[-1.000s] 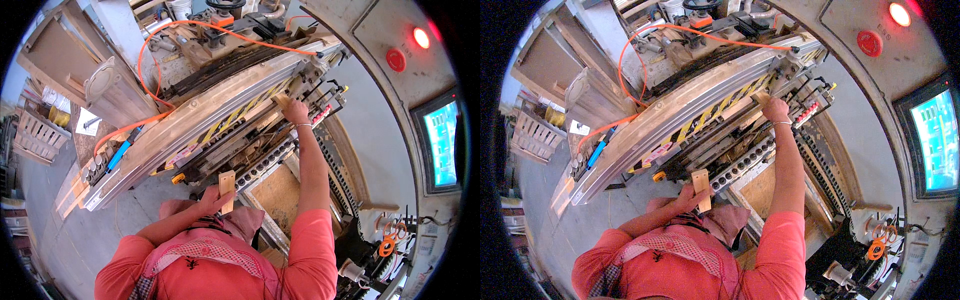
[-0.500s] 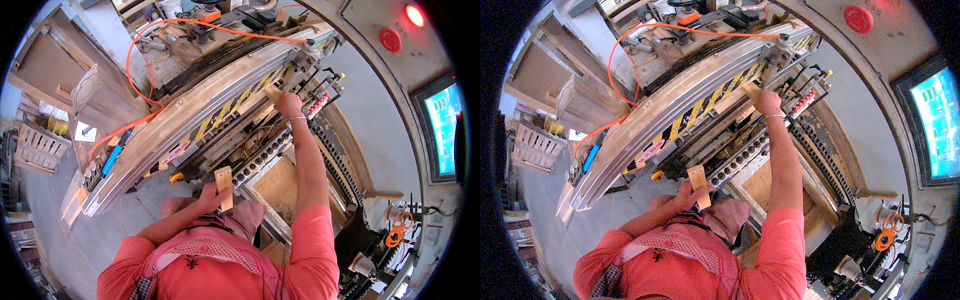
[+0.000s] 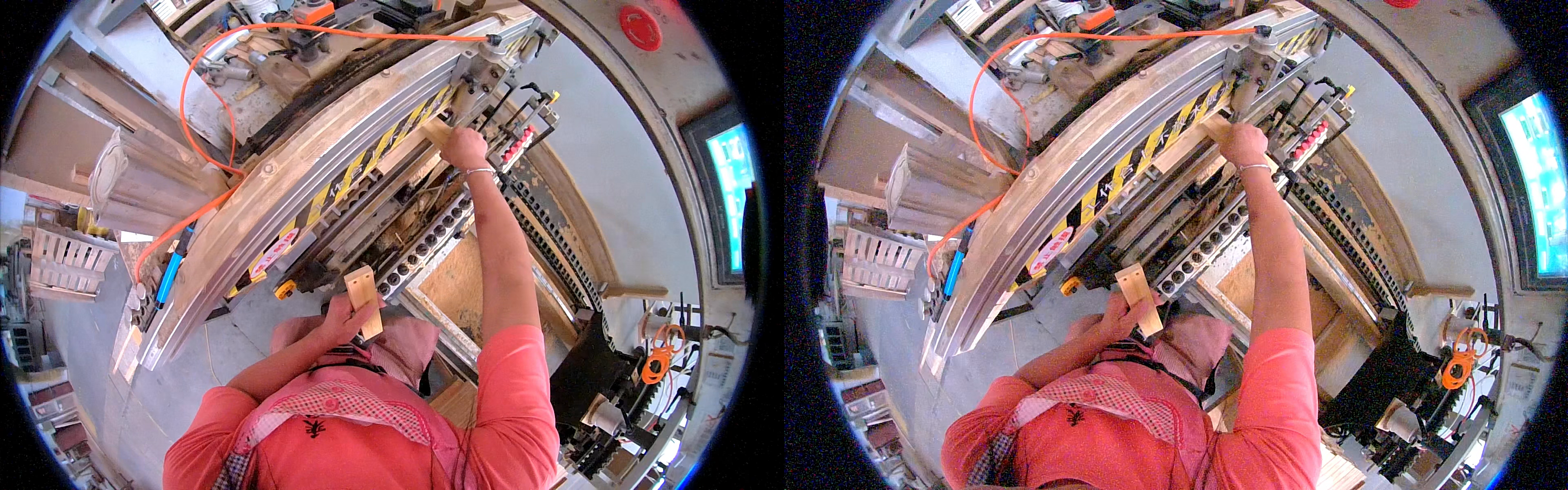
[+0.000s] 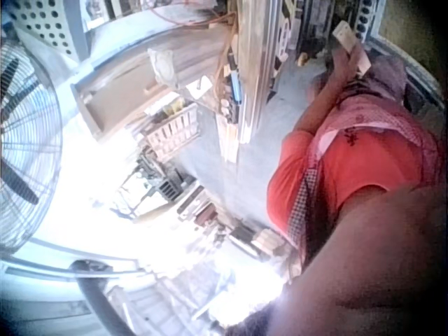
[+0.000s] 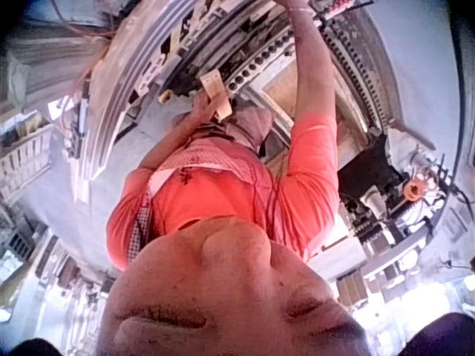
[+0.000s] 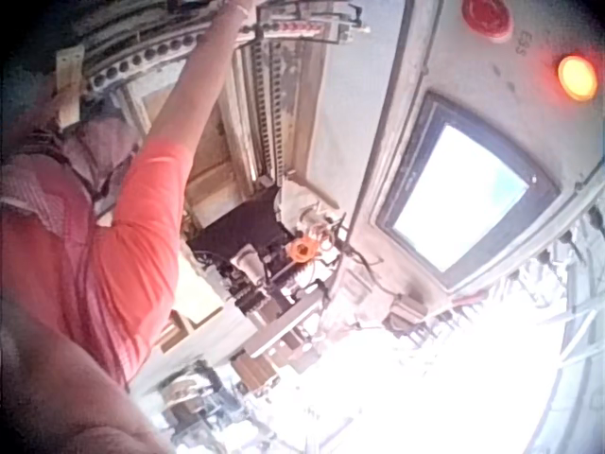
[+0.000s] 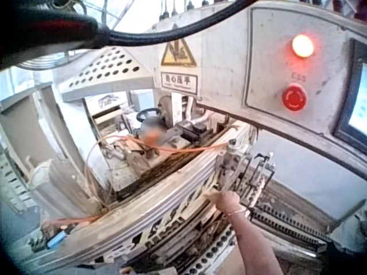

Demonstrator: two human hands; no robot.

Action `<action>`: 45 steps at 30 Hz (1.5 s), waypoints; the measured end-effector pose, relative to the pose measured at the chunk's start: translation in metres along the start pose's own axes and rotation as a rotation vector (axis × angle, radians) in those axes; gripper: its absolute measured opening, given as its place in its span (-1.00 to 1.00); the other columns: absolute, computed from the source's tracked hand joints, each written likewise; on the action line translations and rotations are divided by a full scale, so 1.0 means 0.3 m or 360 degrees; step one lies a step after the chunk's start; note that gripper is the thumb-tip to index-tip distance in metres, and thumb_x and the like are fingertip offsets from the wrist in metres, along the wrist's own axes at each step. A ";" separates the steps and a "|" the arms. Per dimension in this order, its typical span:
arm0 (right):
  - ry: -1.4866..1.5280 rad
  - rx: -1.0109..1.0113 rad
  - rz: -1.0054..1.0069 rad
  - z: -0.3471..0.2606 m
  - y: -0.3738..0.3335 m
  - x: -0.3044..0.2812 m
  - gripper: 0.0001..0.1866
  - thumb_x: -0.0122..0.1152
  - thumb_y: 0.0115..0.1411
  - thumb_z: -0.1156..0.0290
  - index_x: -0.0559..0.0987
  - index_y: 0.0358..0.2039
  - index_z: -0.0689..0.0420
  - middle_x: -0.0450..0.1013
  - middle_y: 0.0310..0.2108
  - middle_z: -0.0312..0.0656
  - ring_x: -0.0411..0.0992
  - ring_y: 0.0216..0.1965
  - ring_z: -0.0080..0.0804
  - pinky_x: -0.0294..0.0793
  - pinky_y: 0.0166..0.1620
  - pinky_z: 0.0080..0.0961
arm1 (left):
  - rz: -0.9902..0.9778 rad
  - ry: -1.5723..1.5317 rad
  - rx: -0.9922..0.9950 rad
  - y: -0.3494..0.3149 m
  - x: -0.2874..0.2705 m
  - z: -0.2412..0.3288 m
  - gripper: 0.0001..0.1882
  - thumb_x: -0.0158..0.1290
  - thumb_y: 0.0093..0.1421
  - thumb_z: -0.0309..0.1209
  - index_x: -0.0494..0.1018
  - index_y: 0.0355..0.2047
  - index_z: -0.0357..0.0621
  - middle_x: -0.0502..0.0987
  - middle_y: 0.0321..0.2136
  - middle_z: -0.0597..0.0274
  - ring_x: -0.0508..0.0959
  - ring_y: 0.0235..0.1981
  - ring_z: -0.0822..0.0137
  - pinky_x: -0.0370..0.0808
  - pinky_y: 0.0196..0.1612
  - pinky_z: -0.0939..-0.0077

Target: The person operates a woodworking machine in a factory setting, repeatedly feeding small wooden blocks into the processing unit by hand. They retrieve the processed blocks and stack them onto a growing pile of finished pieces.

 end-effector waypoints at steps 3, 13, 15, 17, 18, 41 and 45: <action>-0.0015 0.0022 -0.0017 0.014 0.014 0.019 -0.70 0.17 -0.16 0.27 0.58 -0.43 0.20 0.50 -0.38 -0.02 0.49 -0.29 -0.11 0.49 -0.23 -0.32 | -0.0005 -0.0017 -0.0015 0.003 0.003 -0.002 -0.78 -0.10 0.18 -0.37 0.45 -0.33 -0.28 0.49 -0.45 0.22 0.49 -0.39 0.44 0.41 -0.31 0.54; -0.0007 0.0057 -0.0068 -0.005 0.017 0.012 -0.71 0.14 -0.13 0.27 0.58 -0.40 0.17 0.50 -0.34 -0.03 0.48 -0.27 -0.11 0.48 -0.21 -0.32 | 0.0013 -0.0043 0.0037 0.007 0.007 0.006 -0.80 -0.10 0.17 -0.39 0.43 -0.34 -0.27 0.48 -0.45 0.22 0.49 -0.40 0.42 0.40 -0.32 0.53; -0.0004 0.0054 -0.0066 -0.007 0.012 0.005 -0.71 0.13 -0.12 0.27 0.58 -0.40 0.17 0.50 -0.34 -0.03 0.48 -0.26 -0.11 0.49 -0.21 -0.32 | 0.0013 -0.0002 0.0020 0.006 0.007 0.003 -0.80 -0.10 0.17 -0.39 0.43 -0.34 -0.27 0.48 -0.45 0.21 0.49 -0.39 0.42 0.40 -0.32 0.52; 0.0001 0.0061 -0.0073 -0.020 0.000 -0.008 -0.71 0.13 -0.12 0.27 0.58 -0.39 0.17 0.50 -0.34 -0.02 0.48 -0.26 -0.11 0.49 -0.21 -0.32 | 0.0024 0.0023 0.0016 0.007 0.005 0.005 -0.80 -0.10 0.17 -0.39 0.43 -0.34 -0.27 0.48 -0.45 0.21 0.49 -0.38 0.43 0.41 -0.32 0.52; -0.0007 0.0042 -0.0068 -0.020 0.006 -0.004 -0.71 0.13 -0.12 0.27 0.58 -0.39 0.17 0.50 -0.35 -0.02 0.48 -0.27 -0.11 0.49 -0.21 -0.33 | 0.0030 0.0026 0.0022 0.007 0.005 0.012 -0.80 -0.10 0.17 -0.39 0.43 -0.35 -0.27 0.49 -0.45 0.21 0.49 -0.38 0.43 0.41 -0.32 0.52; -0.0049 -0.0047 -0.0037 -0.027 0.013 0.015 -0.76 0.11 -0.08 0.25 0.60 -0.43 0.09 0.51 -0.36 -0.05 0.50 -0.30 -0.16 0.49 -0.26 -0.25 | 0.0013 0.0013 -0.0105 -0.005 0.012 -0.020 -0.75 -0.07 0.18 -0.29 0.42 -0.27 -0.21 0.49 -0.44 0.25 0.49 -0.41 0.44 0.43 -0.32 0.50; -0.0123 -0.0118 0.0028 -0.034 -0.002 -0.010 -0.62 0.12 -0.07 0.04 0.60 -0.45 0.11 0.51 -0.41 -0.02 0.50 -0.33 -0.12 0.48 -0.23 -0.25 | -0.0079 0.0191 -0.0011 -0.001 0.005 -0.006 -0.65 -0.07 0.19 -0.16 0.42 -0.24 -0.22 0.50 -0.36 0.23 0.49 -0.32 0.42 0.43 -0.23 0.49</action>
Point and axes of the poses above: each hand's wrist, its own y-axis towards the middle knuckle, its own x-axis out of the palm, z = x × y, the point moved 7 cm from there along y, towards the middle knuckle
